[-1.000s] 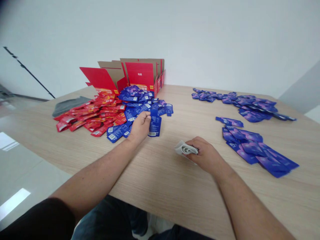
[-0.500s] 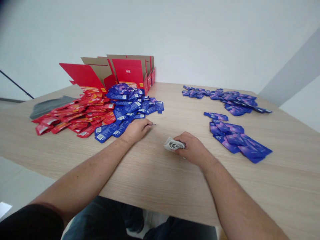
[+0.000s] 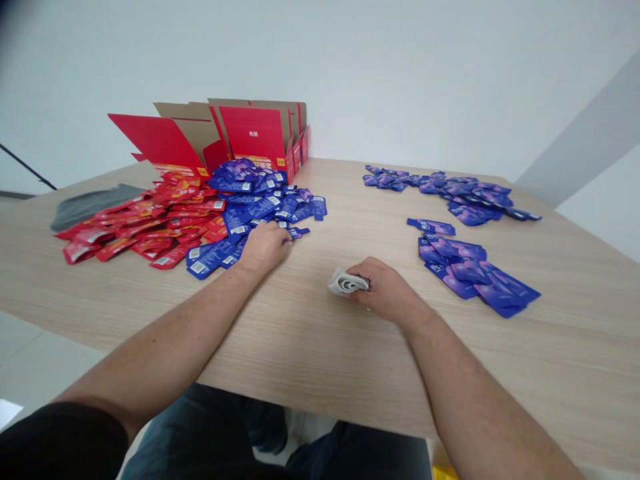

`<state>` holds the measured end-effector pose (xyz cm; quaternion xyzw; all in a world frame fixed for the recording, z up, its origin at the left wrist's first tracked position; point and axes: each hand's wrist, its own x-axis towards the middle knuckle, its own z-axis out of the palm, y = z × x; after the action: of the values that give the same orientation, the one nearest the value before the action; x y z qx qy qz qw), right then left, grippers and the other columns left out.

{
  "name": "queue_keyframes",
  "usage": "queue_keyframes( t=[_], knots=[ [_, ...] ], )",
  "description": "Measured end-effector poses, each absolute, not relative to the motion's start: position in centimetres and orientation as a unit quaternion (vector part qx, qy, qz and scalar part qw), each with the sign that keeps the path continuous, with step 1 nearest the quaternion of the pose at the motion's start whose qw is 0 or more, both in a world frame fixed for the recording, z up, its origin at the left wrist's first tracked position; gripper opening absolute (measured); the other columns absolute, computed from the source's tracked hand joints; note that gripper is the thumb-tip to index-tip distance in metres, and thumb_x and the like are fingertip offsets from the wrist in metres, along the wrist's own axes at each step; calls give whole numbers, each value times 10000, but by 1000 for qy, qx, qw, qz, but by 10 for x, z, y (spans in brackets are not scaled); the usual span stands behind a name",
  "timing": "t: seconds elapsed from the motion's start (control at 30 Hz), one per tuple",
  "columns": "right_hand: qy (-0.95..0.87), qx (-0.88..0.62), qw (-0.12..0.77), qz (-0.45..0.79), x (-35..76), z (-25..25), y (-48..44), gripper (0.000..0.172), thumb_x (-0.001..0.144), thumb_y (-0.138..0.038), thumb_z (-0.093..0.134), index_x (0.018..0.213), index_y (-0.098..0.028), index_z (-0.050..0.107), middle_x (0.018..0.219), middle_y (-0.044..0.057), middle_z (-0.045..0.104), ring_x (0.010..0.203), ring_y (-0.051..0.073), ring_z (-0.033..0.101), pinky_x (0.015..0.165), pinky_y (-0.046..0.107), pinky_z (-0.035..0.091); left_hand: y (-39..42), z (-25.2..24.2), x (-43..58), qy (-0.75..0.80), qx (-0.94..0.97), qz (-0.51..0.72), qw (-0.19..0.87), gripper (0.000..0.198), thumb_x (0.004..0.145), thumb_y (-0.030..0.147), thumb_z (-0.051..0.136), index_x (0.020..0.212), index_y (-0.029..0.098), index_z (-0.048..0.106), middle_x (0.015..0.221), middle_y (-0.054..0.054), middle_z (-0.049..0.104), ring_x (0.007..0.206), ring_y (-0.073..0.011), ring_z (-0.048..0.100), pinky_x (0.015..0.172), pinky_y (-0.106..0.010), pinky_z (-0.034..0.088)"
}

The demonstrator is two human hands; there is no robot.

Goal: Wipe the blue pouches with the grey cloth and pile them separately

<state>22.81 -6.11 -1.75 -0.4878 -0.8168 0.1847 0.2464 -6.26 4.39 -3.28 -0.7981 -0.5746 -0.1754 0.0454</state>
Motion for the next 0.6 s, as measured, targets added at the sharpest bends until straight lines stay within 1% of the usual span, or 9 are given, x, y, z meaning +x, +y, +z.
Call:
queue_keyframes(
  t=[0.07, 0.13, 0.2, 0.3, 0.37, 0.4, 0.47, 0.53, 0.6],
  knots=[
    [-815, -490, 246, 186, 228, -16, -61, 211, 795, -279, 705, 991, -238, 773, 900, 53, 717, 846, 225, 669, 788, 357, 527, 41, -33, -57, -553, -821, -141, 8, 271, 926, 298, 547, 1021, 216, 788, 1068, -118, 728, 1099, -263, 617, 1028, -395, 481],
    [-816, -488, 246, 190, 228, -15, -62, 211, 797, -276, 702, 993, -241, 772, 911, 54, 725, 864, 230, 672, 806, 363, 528, 42, -35, -54, -547, -826, -134, -8, 281, 925, 302, 549, 1051, 199, 778, 1086, -120, 739, 1096, -251, 629, 1044, -384, 476],
    [-817, -486, 244, 193, 228, -14, -62, 209, 793, -267, 700, 989, -246, 772, 911, 51, 729, 872, 233, 673, 815, 365, 527, 45, -38, -54, -555, -821, -135, -3, 301, 920, 311, 556, 1090, 180, 768, 1144, -143, 736, 1112, -274, 635, 1039, -411, 485],
    [-819, -486, 239, 187, 228, -14, -61, 221, 775, -247, 702, 985, -243, 772, 909, 50, 724, 869, 233, 672, 811, 360, 523, 50, -40, -57, -576, -806, -133, 8, 369, 914, 330, 561, 1184, 154, 739, 1227, -178, 721, 1147, -338, 632, 1001, -479, 511],
    [-819, -489, 238, 181, 228, -15, -61, 230, 767, -235, 704, 986, -237, 771, 915, 52, 718, 871, 231, 671, 810, 357, 520, 52, -40, -60, -589, -797, -135, 6, 423, 907, 344, 568, 1261, 159, 708, 1265, -177, 715, 1175, -365, 624, 980, -506, 522],
    [-819, -490, 238, 180, 229, -15, -61, 230, 766, -234, 707, 987, -235, 771, 916, 52, 716, 872, 229, 671, 809, 355, 518, 52, -40, -60, -593, -794, -137, 4, 438, 904, 348, 572, 1284, 168, 697, 1274, -169, 715, 1182, -366, 625, 977, -505, 524],
    [-818, -491, 238, 184, 229, -16, -61, 227, 776, -248, 712, 996, -237, 768, 919, 51, 716, 878, 228, 669, 810, 352, 515, 51, -36, -61, -591, -794, -140, -3, 405, 910, 349, 562, 1247, 186, 718, 1243, -153, 733, 1160, -345, 646, 976, -474, 524],
    [-814, -493, 240, 191, 229, -16, -61, 216, 791, -277, 714, 997, -238, 762, 925, 53, 718, 887, 228, 667, 812, 350, 510, 47, -31, -60, -569, -809, -146, -18, 352, 930, 344, 523, 1141, 190, 759, 1158, -138, 764, 1096, -313, 684, 961, -426, 528],
    [-805, -504, 245, 194, 230, -16, -60, 206, 799, -299, 706, 990, -233, 747, 943, 55, 717, 886, 224, 661, 805, 344, 503, 41, -26, -57, -527, -835, -155, -42, 349, 948, 338, 484, 1071, 191, 776, 1089, -116, 784, 1034, -280, 711, 933, -381, 532]
  ],
)
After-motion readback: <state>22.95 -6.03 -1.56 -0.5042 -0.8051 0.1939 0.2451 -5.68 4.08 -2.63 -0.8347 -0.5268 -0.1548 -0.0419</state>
